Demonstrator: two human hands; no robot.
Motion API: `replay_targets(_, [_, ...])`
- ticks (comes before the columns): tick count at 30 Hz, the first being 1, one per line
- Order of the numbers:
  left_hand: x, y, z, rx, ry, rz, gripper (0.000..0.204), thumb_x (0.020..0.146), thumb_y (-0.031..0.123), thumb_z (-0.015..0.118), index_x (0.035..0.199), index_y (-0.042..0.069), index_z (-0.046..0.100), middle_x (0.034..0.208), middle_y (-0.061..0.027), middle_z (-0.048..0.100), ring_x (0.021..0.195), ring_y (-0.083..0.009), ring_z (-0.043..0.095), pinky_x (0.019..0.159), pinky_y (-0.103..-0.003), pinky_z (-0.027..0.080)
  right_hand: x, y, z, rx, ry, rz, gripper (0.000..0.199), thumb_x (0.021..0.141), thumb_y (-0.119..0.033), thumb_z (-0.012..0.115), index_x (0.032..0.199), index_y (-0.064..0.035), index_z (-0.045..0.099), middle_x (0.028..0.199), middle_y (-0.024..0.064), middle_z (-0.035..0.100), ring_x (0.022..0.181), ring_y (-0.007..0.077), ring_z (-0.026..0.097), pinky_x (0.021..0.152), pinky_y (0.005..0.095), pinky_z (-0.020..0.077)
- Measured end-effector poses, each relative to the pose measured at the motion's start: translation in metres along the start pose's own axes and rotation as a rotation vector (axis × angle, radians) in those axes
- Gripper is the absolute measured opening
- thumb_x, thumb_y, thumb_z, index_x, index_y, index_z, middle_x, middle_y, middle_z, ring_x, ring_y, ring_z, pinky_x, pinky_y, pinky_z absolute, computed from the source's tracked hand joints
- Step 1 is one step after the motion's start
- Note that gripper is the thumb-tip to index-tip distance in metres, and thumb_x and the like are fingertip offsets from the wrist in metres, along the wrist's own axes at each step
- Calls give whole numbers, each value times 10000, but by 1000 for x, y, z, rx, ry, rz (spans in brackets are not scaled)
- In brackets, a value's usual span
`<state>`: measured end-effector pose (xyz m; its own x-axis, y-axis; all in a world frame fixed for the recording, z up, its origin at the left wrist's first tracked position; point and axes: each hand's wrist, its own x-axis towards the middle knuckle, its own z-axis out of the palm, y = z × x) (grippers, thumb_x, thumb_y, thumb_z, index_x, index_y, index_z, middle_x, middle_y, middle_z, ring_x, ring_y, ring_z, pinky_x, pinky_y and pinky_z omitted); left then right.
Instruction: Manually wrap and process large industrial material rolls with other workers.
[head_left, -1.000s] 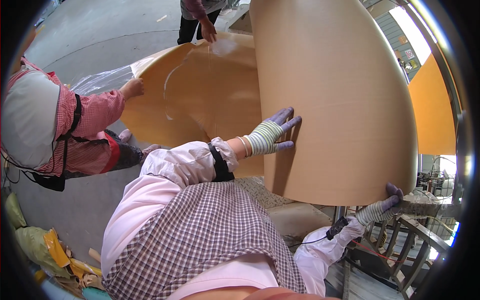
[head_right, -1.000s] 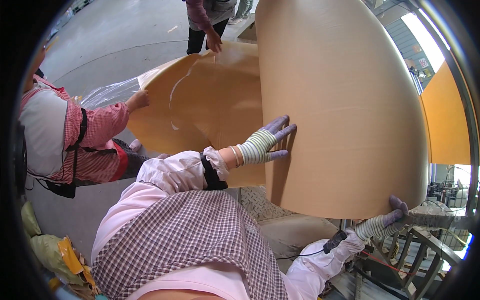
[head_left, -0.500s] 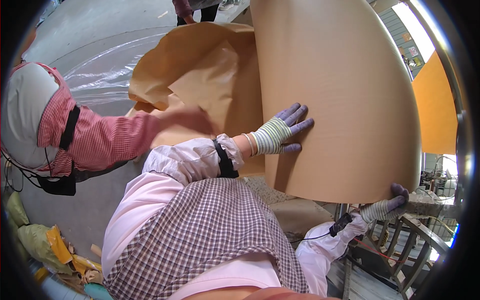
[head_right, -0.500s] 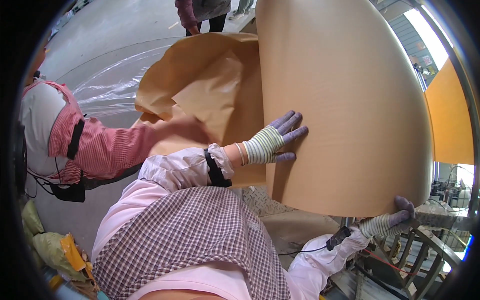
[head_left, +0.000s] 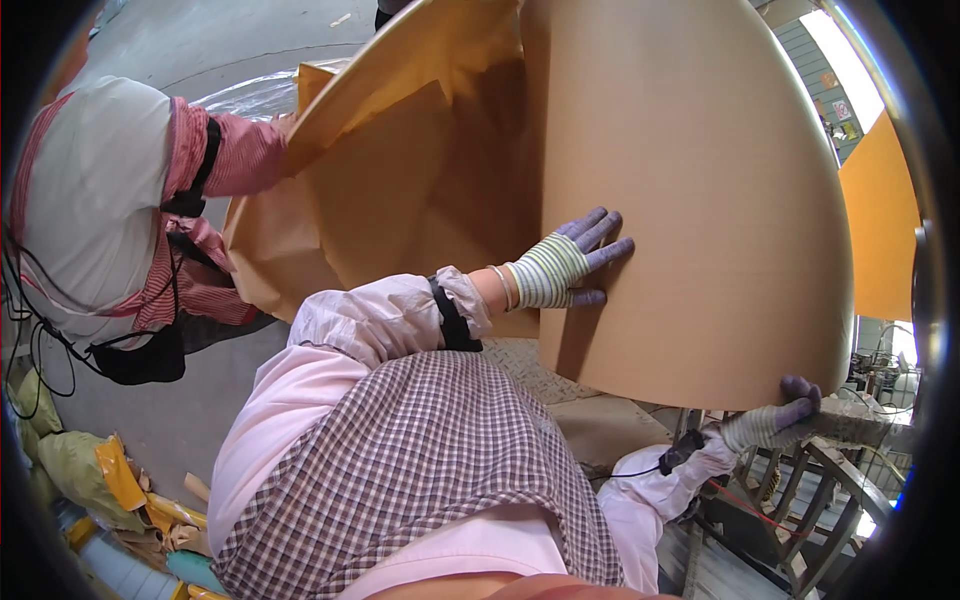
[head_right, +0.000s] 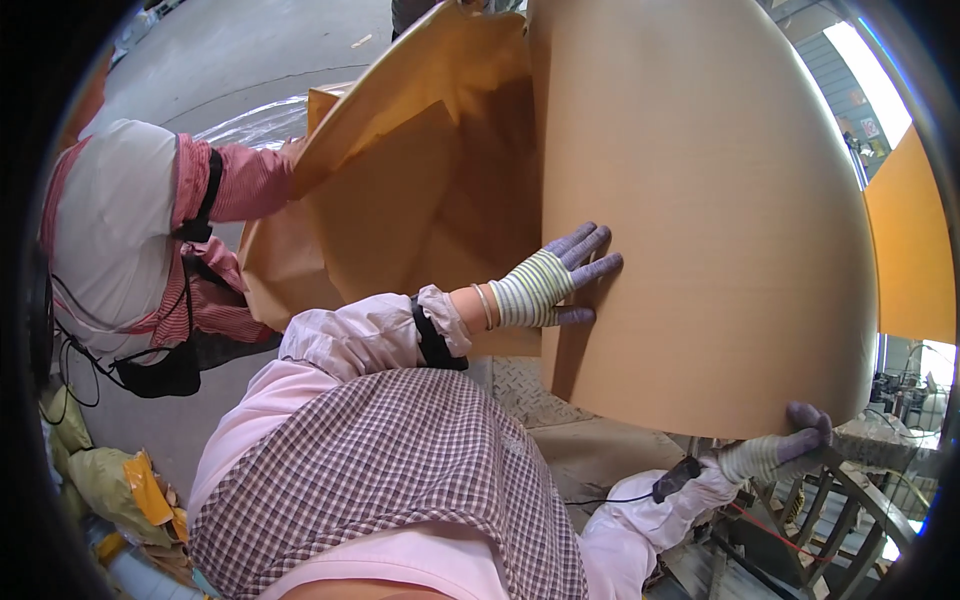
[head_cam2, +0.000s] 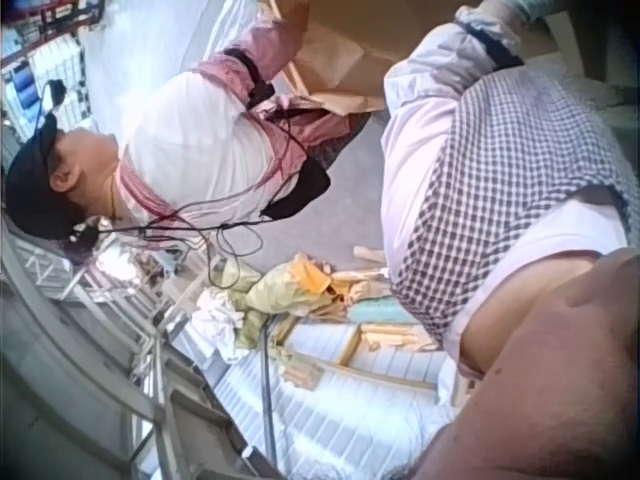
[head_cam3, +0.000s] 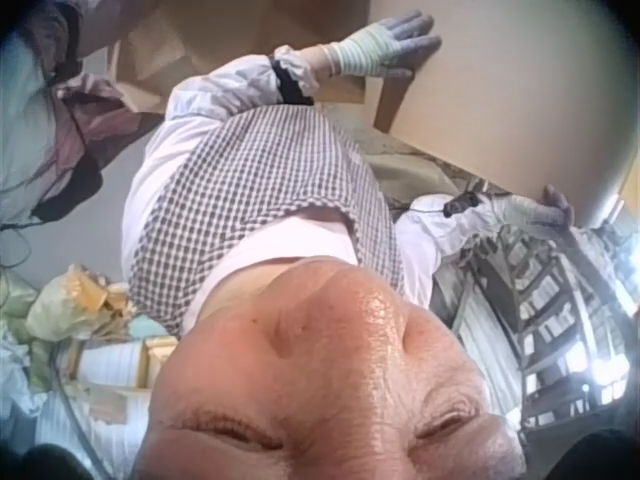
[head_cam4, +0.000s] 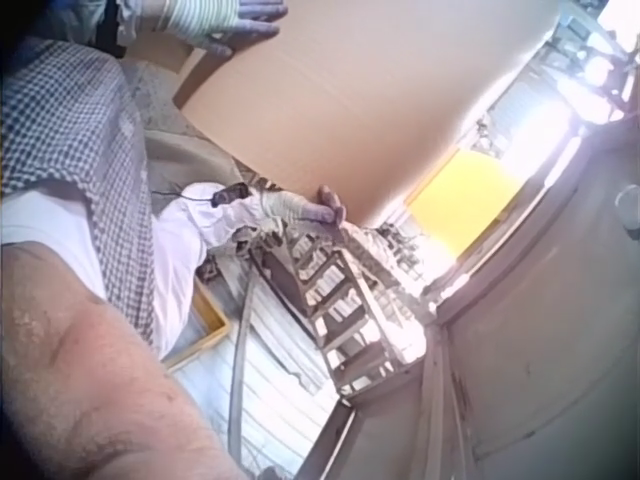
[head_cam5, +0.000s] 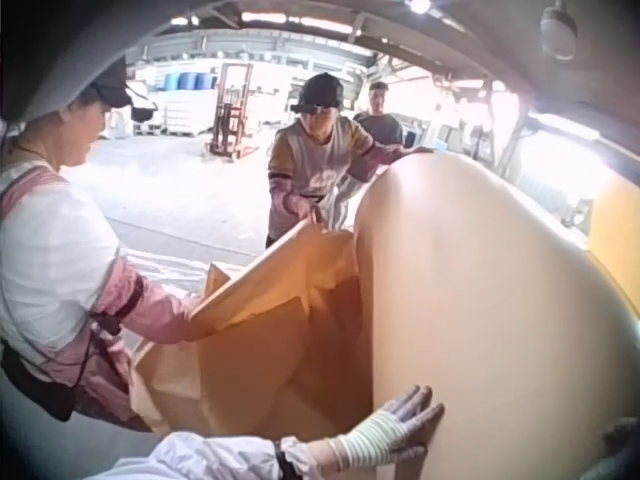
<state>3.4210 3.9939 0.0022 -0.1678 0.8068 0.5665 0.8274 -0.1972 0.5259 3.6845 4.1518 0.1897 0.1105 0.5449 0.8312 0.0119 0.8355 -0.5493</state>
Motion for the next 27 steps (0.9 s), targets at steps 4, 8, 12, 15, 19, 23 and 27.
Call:
replay_targets(4, [-33, -5, -3, 1, -27, -32, 872, 832, 338, 735, 1530, 115, 262, 1554, -300, 250, 1427, -494, 264, 1136, -546, 318, 11, 7, -14, -24, 7, 20, 332, 1000, -312, 545, 1108, 0, 583, 850, 58, 593, 750, 175, 558, 674, 320, 478])
replay_targets(8, [-64, -11, -7, -2, -52, -74, 866, 823, 289, 748, 1527, 126, 270, 1540, -295, 279, 1419, -475, 293, 1135, -524, 328, 8, 1, -13, 55, 46, 140, 318, 987, -270, 566, 1120, 18, 590, 861, 63, 601, 749, 172, 566, 657, 310, 474])
replay_targets(12, [-68, -6, -1, -19, -51, -96, 853, 819, 277, 751, 1519, 136, 286, 1517, -286, 320, 1396, -456, 339, 1130, -505, 341, -11, -23, -5, -79, -9, 150, 289, 1003, -267, 545, 1099, 2, 594, 866, 66, 611, 772, 156, 581, 657, 297, 479])
replay_targets(15, [-64, -6, 7, -2, -87, -169, 834, 820, 285, 750, 1509, 136, 305, 1497, -282, 351, 1377, -452, 367, 1122, -503, 353, -56, -31, -9, -148, -157, 30, 296, 1023, -300, 525, 1060, -14, 591, 822, 42, 591, 723, 127, 549, 643, 261, 448])
replay_targets(19, [-82, -19, 14, 77, -109, -270, 773, 833, 314, 732, 1483, 125, 358, 1456, -269, 416, 1358, -448, 394, 1111, -500, 369, -74, -24, -22, -186, -166, 30, 350, 1032, -353, 510, 1069, -13, 583, 791, 41, 573, 698, 126, 534, 634, 265, 455])
replay_targets(23, [-102, -36, 31, 99, -175, -348, 744, 855, 331, 708, 1479, 107, 369, 1467, -260, 419, 1370, -435, 388, 1120, -497, 357, -58, -8, -32, -85, -132, 155, 336, 1027, -347, 523, 1085, -22, 588, 790, 33, 575, 685, 118, 522, 621, 263, 443])
replay_targets(27, [-90, -41, 65, 45, -218, -393, 737, 871, 390, 678, 1472, 82, 382, 1481, -256, 407, 1383, -428, 377, 1129, -497, 343, -26, 18, -38, -170, -84, 106, 328, 1011, -338, 557, 1086, -22, 605, 803, 31, 596, 696, 106, 532, 630, 249, 449])
